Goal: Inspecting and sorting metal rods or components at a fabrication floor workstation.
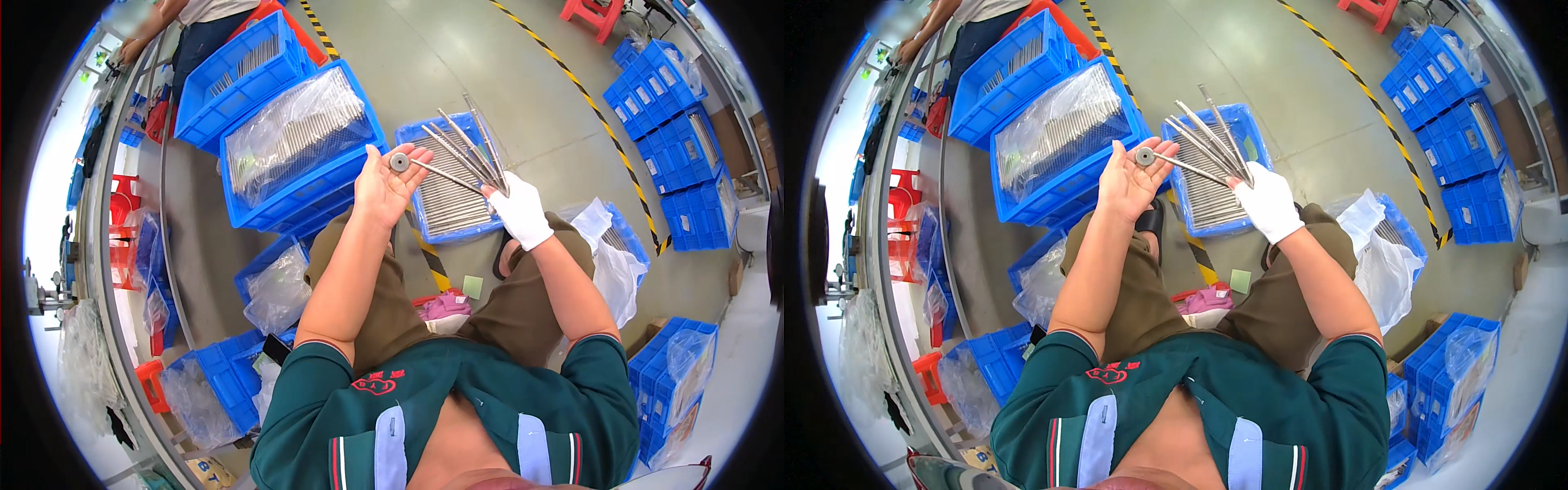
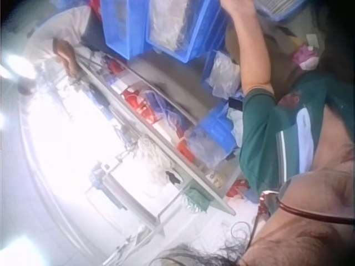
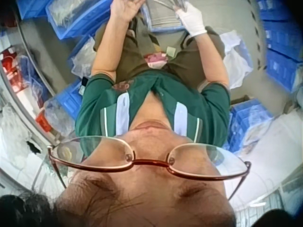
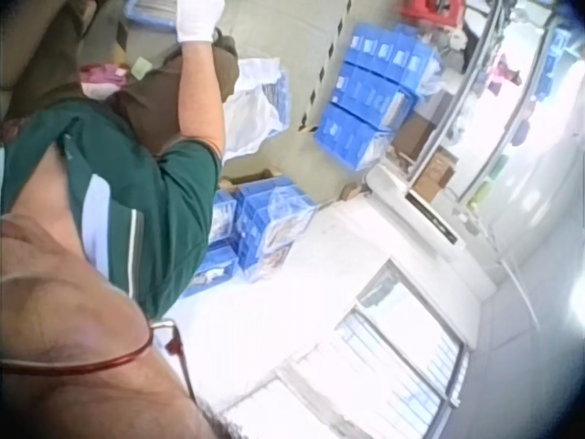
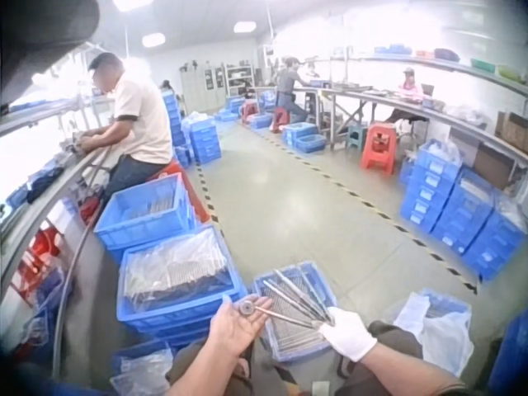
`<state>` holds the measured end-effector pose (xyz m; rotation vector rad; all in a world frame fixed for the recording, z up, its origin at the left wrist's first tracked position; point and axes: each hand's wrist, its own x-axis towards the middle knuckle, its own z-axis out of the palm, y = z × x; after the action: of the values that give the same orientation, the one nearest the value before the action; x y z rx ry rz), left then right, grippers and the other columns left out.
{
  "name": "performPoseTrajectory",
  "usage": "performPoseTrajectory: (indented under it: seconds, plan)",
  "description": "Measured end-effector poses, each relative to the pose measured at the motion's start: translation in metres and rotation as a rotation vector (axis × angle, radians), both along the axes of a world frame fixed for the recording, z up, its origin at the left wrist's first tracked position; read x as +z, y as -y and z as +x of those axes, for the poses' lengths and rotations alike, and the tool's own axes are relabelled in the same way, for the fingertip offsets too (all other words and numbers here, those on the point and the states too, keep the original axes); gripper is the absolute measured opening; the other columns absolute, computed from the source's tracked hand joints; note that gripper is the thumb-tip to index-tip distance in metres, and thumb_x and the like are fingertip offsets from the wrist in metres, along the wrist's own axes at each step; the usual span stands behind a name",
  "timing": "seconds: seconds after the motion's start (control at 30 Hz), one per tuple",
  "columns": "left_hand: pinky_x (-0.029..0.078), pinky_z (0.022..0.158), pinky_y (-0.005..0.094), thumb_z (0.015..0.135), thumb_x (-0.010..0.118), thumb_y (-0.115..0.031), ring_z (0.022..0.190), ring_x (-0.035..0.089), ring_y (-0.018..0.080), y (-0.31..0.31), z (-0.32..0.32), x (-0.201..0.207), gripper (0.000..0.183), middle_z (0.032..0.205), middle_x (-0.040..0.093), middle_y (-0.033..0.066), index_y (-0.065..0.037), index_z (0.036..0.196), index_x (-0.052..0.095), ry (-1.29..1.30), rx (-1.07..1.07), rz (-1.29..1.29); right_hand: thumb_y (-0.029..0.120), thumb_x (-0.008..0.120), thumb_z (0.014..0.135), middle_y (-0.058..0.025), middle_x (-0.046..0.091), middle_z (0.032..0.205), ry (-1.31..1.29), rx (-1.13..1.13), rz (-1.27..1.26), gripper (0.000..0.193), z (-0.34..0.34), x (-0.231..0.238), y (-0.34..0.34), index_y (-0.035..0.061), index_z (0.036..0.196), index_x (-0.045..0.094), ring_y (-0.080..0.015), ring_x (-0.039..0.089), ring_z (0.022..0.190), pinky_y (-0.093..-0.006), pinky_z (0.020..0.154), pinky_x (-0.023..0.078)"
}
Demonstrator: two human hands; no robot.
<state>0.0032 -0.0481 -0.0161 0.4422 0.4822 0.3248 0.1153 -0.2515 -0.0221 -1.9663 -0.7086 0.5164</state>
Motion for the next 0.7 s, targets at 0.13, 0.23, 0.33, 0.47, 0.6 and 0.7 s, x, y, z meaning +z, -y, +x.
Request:
performPoseTrajectory:
  seconds: [0.13, 0.23, 0.33, 0.47, 0.6, 0.7]
  plan:
    - [0.043, 0.094, 0.0419, 0.096, 0.025, -0.044, 0.115, 0.048, 0.0365, 0.007, -0.001, 0.002, 0.06, 0.122, 0.046, 0.0248, 0.009, 0.122, 0.037, 0.012, -0.023, 0.058, 0.024, 0.058, 0.082, -0.0157, 0.059, 0.068, 0.087, -0.003, -0.04, 0.022, -0.003, 0.001, -0.002, 0.0029, 0.089, 0.058, -0.0294, 0.057, 0.063, -0.0364, 0.059, 0.044]
    - [0.041, 0.097, 0.0411, 0.096, 0.026, -0.043, 0.115, 0.048, 0.0356, 0.012, 0.0, 0.001, 0.059, 0.122, 0.046, 0.0241, 0.009, 0.123, 0.037, -0.016, -0.022, 0.139, 0.024, 0.057, 0.082, -0.0177, 0.059, 0.073, 0.082, 0.008, -0.099, 0.022, -0.006, 0.004, -0.003, 0.0039, 0.091, 0.058, -0.0341, 0.057, 0.068, -0.0393, 0.062, 0.044]
    - [0.04, 0.097, 0.0398, 0.097, 0.032, -0.037, 0.114, 0.049, 0.0323, 0.015, 0.001, -0.004, 0.052, 0.119, 0.049, 0.0222, 0.008, 0.121, 0.04, -0.045, -0.004, 0.197, 0.025, 0.057, 0.082, -0.0185, 0.058, 0.072, 0.126, 0.017, -0.093, 0.023, -0.008, 0.004, -0.004, 0.0032, 0.089, 0.056, -0.0359, 0.056, 0.068, -0.0409, 0.061, 0.043]
    - [0.04, 0.097, 0.0356, 0.096, 0.039, -0.022, 0.112, 0.051, 0.0256, 0.025, 0.004, -0.01, 0.037, 0.117, 0.051, 0.0173, 0.007, 0.118, 0.045, -0.09, 0.115, 0.545, 0.026, 0.058, 0.082, -0.019, 0.057, 0.071, 0.217, 0.014, -0.135, 0.023, -0.009, 0.005, -0.006, 0.003, 0.084, 0.053, -0.0376, 0.055, 0.069, -0.0428, 0.061, 0.043]
    - [0.04, 0.097, 0.0326, 0.096, 0.04, -0.018, 0.111, 0.052, 0.0219, 0.025, 0.003, -0.009, 0.032, 0.115, 0.054, 0.0146, 0.005, 0.116, 0.049, -0.048, 0.13, 0.605, 0.025, 0.058, 0.082, -0.0186, 0.057, 0.071, 0.318, -0.001, -0.161, 0.023, -0.011, 0.014, -0.005, 0.0034, 0.084, 0.053, -0.0374, 0.056, 0.069, -0.0429, 0.061, 0.043]
    - [0.041, 0.096, 0.0316, 0.096, 0.041, -0.018, 0.108, 0.052, 0.02, 0.026, 0.002, -0.009, 0.03, 0.112, 0.055, 0.013, 0.005, 0.113, 0.05, -0.032, 0.139, 0.66, 0.025, 0.058, 0.083, -0.0185, 0.057, 0.071, 0.408, -0.014, -0.154, 0.022, -0.018, 0.023, -0.006, 0.0032, 0.084, 0.053, -0.0368, 0.056, 0.069, -0.0421, 0.061, 0.043]
